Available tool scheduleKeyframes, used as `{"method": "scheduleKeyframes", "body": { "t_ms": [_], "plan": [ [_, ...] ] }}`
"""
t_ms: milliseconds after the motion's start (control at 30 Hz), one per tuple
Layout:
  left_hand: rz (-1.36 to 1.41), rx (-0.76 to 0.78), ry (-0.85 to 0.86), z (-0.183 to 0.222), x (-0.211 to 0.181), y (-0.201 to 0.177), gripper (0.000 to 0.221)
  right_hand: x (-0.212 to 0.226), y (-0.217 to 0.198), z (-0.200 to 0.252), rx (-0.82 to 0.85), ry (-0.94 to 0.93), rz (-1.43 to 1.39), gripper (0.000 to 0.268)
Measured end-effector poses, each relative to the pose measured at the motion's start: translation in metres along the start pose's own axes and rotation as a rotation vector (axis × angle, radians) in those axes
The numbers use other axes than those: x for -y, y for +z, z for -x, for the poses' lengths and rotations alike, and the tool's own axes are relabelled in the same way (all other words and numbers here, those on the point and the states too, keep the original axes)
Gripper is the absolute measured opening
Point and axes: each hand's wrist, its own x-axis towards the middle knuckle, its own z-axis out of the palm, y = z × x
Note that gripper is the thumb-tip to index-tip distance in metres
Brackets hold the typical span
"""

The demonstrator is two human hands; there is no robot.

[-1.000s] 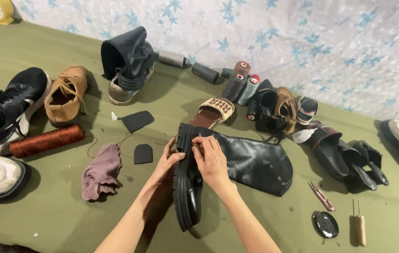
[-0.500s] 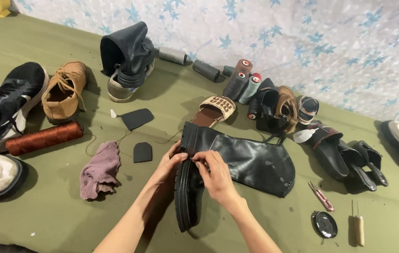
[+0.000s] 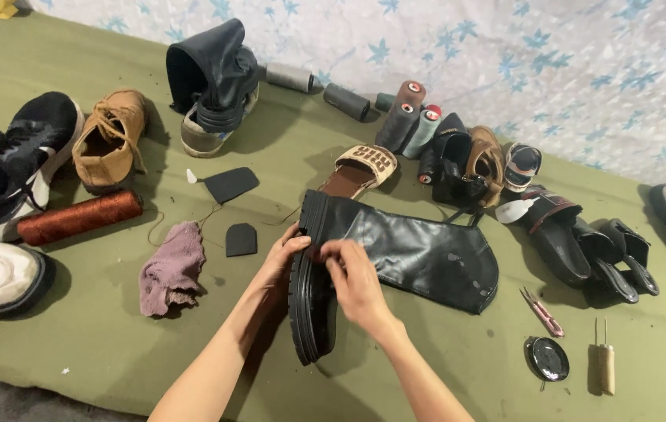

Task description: Repairing a black leather boot by working on its seams with a hand tool on a workbench.

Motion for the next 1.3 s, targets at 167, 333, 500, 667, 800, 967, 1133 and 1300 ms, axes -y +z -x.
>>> {"method": "scheduleKeyframes", "body": {
  "t_ms": [167,333,500,667,800,967,1133,1300],
  "plan": [
    [0.006,-0.091,-0.105,0.029,-0.039,0.035,0.09,0.039,-0.017,0.04,0.188,0.091,0.022,0.012],
    [-0.042,-0.097,-0.089,0.005,-0.009,0.009,0.087,0.021,-0.011,0.031,0.166,-0.093,0.061,0.01],
    [-0.07,-0.009,-0.036,-0.009,0.007,-0.015,0.088,-0.033,0.014,0.002,-0.094,-0.007,0.073,0.032],
    [-0.024,-0.001,-0.06,-0.023,0.022,-0.032,0.088,-0.016,0.007,0.007,-0.071,0.136,-0.108,0.028],
    [0.012,-0.022,-0.083,-0.008,0.007,-0.015,0.092,0.004,-0.002,0.022,0.104,0.013,-0.101,0.023],
    [-0.041,0.006,-0.072,-0.012,-0.002,-0.01,0.095,-0.007,-0.013,0.011,0.102,-0.086,0.154,0.02],
    [-0.067,-0.032,-0.089,-0.005,-0.001,-0.008,0.094,-0.003,-0.01,0.004,0.001,-0.102,0.049,0.017],
    [-0.08,-0.041,-0.085,-0.021,0.019,-0.029,0.091,-0.014,0.002,0.001,-0.019,-0.051,0.084,0.019]
  ]
}}
